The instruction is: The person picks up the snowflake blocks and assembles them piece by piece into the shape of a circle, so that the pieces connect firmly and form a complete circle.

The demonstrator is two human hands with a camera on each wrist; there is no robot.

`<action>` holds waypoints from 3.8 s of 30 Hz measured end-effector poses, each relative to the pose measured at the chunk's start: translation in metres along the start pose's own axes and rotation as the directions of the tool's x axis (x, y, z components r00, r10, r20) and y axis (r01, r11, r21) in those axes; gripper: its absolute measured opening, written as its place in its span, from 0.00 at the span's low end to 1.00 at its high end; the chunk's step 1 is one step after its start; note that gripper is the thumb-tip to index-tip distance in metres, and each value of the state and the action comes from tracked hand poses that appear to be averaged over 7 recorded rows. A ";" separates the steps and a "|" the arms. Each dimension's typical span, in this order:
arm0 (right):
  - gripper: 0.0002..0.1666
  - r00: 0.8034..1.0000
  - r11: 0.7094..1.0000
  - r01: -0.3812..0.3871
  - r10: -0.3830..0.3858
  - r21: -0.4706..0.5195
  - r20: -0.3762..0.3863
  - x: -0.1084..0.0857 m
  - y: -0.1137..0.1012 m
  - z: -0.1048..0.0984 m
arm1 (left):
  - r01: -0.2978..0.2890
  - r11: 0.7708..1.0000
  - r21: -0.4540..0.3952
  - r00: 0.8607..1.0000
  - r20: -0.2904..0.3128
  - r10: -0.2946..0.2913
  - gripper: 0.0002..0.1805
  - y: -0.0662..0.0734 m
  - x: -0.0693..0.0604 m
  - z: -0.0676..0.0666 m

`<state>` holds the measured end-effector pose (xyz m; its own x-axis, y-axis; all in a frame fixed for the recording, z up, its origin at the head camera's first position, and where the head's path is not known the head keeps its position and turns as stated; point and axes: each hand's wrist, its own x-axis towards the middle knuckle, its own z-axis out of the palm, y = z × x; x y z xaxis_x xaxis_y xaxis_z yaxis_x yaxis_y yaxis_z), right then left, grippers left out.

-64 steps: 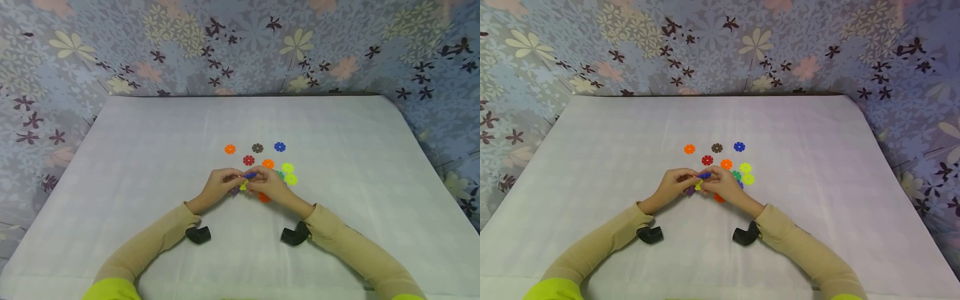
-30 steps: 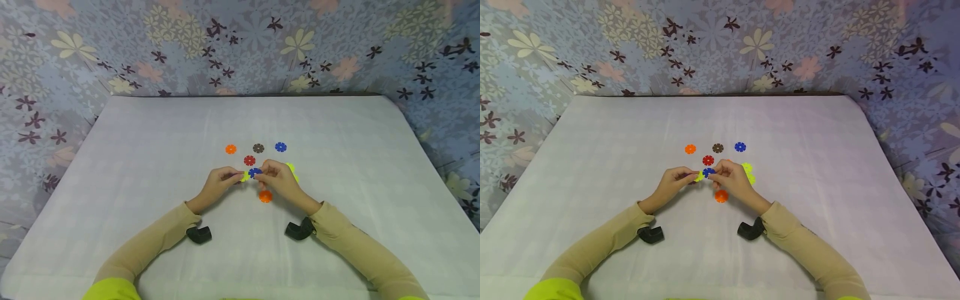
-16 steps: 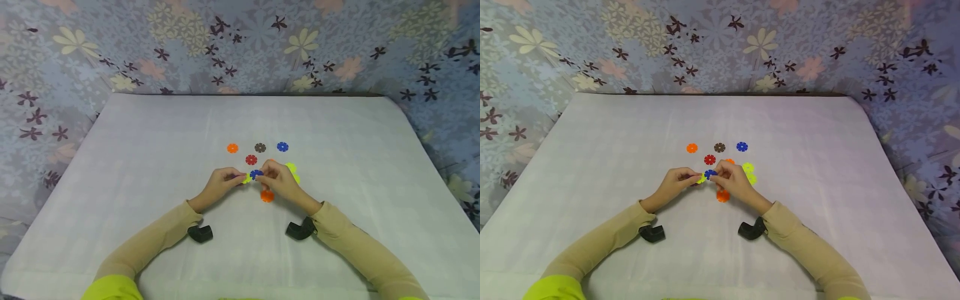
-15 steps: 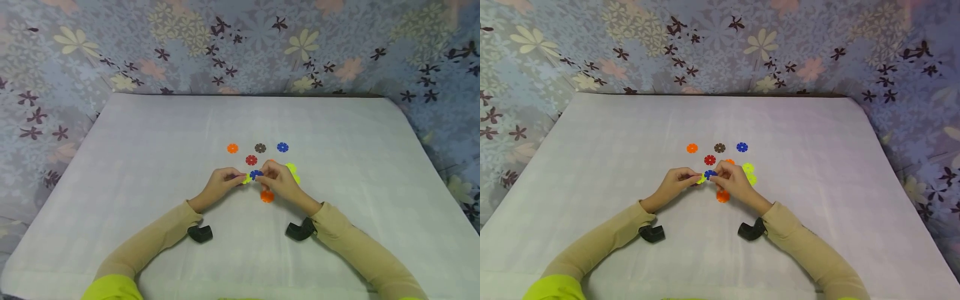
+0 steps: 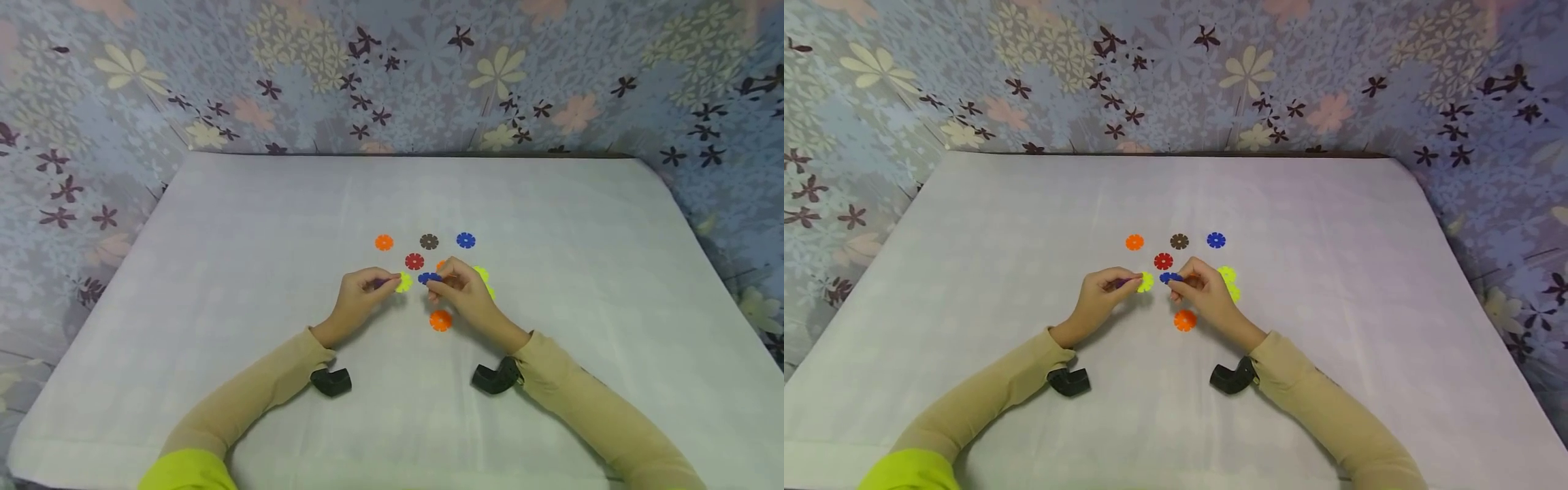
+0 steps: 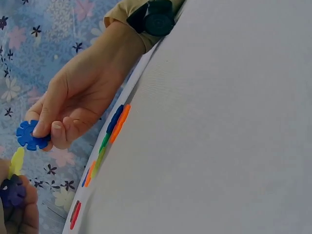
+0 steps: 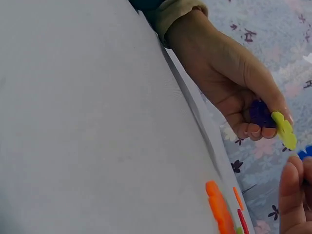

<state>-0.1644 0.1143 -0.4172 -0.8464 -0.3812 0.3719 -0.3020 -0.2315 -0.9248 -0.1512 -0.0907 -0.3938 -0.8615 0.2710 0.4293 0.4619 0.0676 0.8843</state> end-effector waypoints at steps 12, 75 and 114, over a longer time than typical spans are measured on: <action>0.10 0.996 0.997 -0.070 0.071 -0.039 0.051 -0.001 0.000 0.001 | 0.161 0.986 -0.036 0.983 0.100 -0.157 0.05 0.001 -0.001 0.001; 0.16 0.937 0.928 -0.345 0.350 0.140 -0.013 -0.011 -0.003 -0.003 | 0.560 0.713 -0.422 0.826 0.220 -0.518 0.11 -0.031 -0.009 0.020; 0.17 0.990 0.990 -0.140 0.140 0.021 0.017 -0.007 0.002 -0.001 | 0.260 0.947 -0.191 0.965 0.080 -0.249 0.07 -0.007 -0.004 0.012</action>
<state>-0.1594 0.1171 -0.4215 -0.8727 -0.4250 0.2405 -0.1713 -0.1947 -0.9658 -0.1478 -0.0807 -0.4038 -0.9296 0.3220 0.1795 0.1731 -0.0486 0.9837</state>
